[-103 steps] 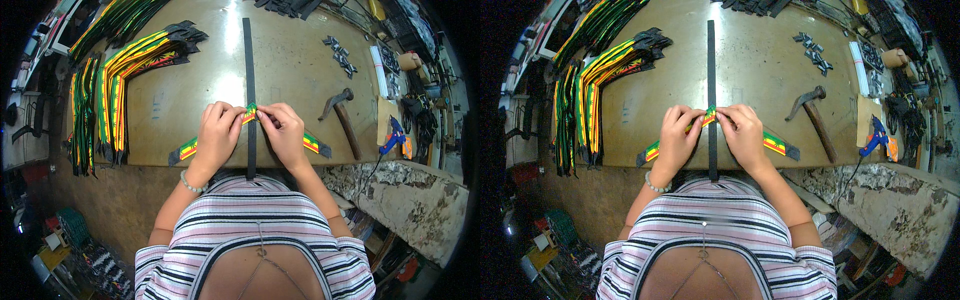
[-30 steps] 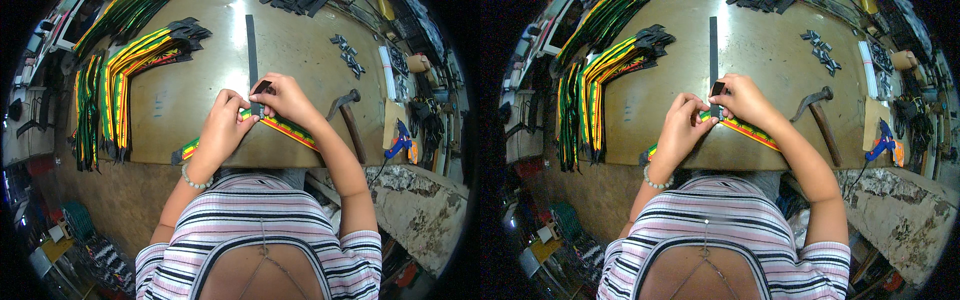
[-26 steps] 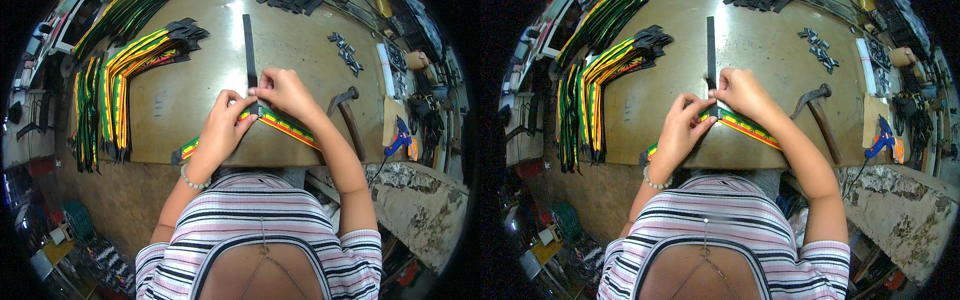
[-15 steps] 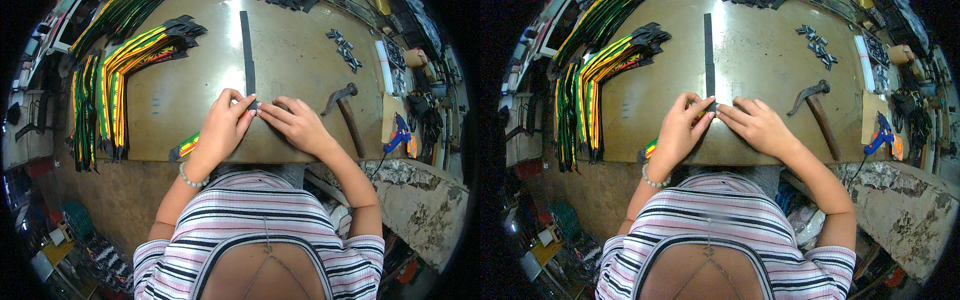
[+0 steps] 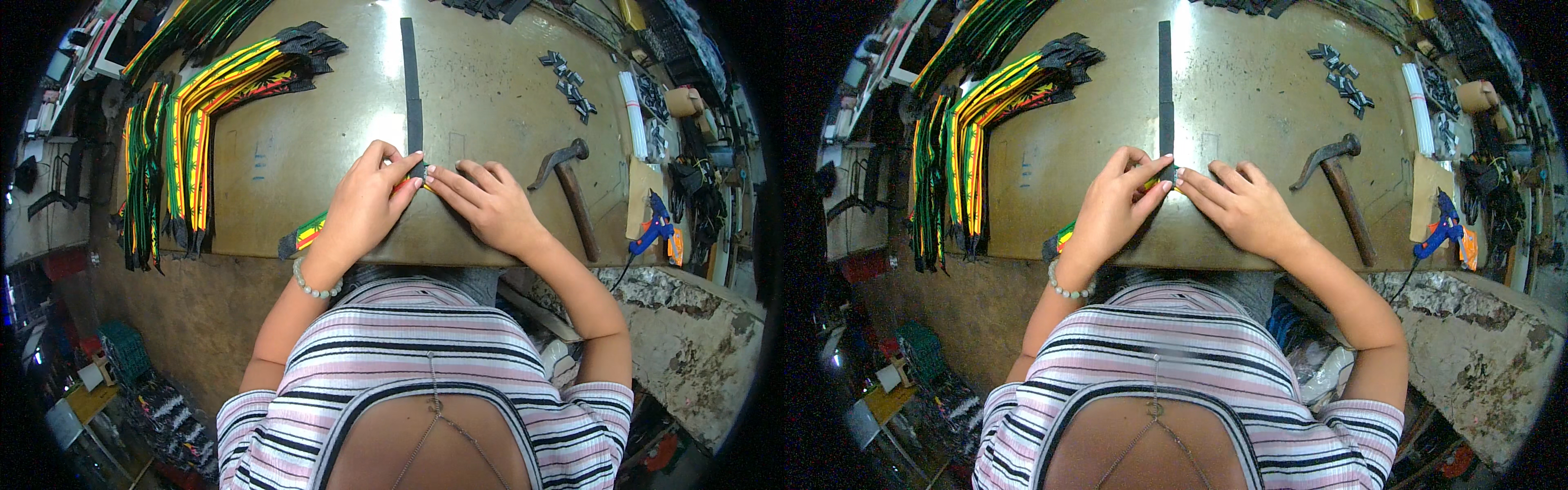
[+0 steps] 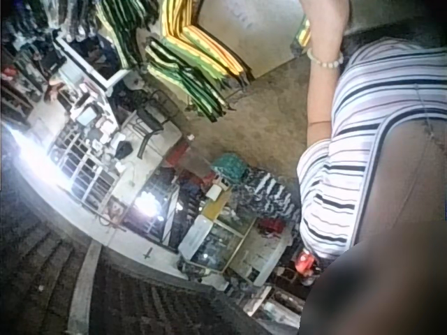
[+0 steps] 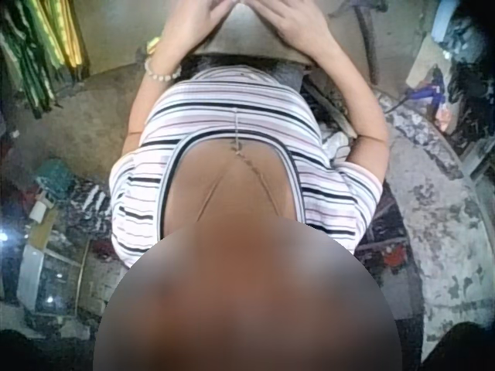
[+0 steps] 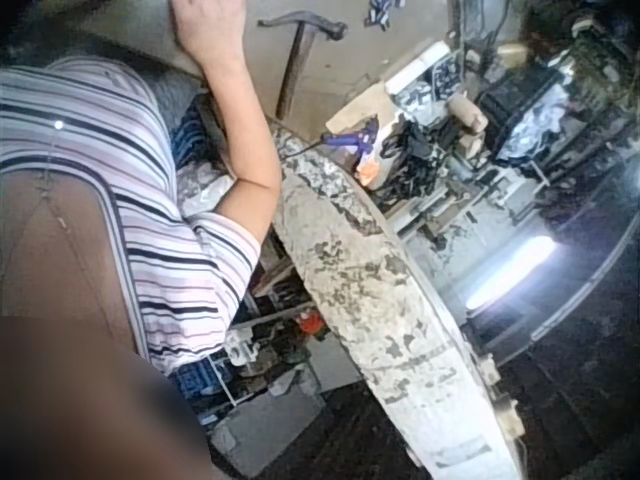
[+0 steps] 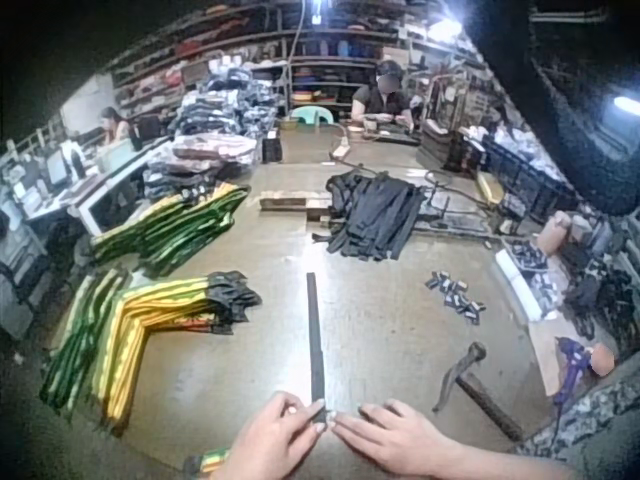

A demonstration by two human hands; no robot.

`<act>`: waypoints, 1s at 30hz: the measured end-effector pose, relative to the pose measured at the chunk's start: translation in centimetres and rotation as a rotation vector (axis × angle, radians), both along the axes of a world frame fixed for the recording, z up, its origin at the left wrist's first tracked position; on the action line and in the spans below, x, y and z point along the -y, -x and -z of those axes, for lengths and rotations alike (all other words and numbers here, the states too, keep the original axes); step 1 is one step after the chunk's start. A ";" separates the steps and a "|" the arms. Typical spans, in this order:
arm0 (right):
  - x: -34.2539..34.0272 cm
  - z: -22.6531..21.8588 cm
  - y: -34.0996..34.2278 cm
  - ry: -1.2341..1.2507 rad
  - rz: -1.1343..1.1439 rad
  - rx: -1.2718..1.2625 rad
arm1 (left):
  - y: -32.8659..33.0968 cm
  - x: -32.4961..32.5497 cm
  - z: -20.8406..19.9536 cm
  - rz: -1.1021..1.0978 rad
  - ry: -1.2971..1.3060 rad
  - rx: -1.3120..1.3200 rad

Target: The person assembles fabric straps by applying hot glue to black webbing, attaching colorful patterned fabric, and securing small metal buckles with a hammer. They repeatedly measure, cut, and fasten components to form Y-shaped strap assemblies.

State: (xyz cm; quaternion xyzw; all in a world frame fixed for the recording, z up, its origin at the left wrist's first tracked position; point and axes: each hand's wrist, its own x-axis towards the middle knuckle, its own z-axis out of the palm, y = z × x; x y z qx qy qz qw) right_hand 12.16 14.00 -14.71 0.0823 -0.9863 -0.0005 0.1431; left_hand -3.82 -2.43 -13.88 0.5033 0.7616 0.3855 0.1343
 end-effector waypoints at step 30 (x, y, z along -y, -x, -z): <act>-2.9 -0.8 -10.6 0.107 1.126 -0.076 | -0.7 1.6 0.1 -0.067 -0.118 -0.259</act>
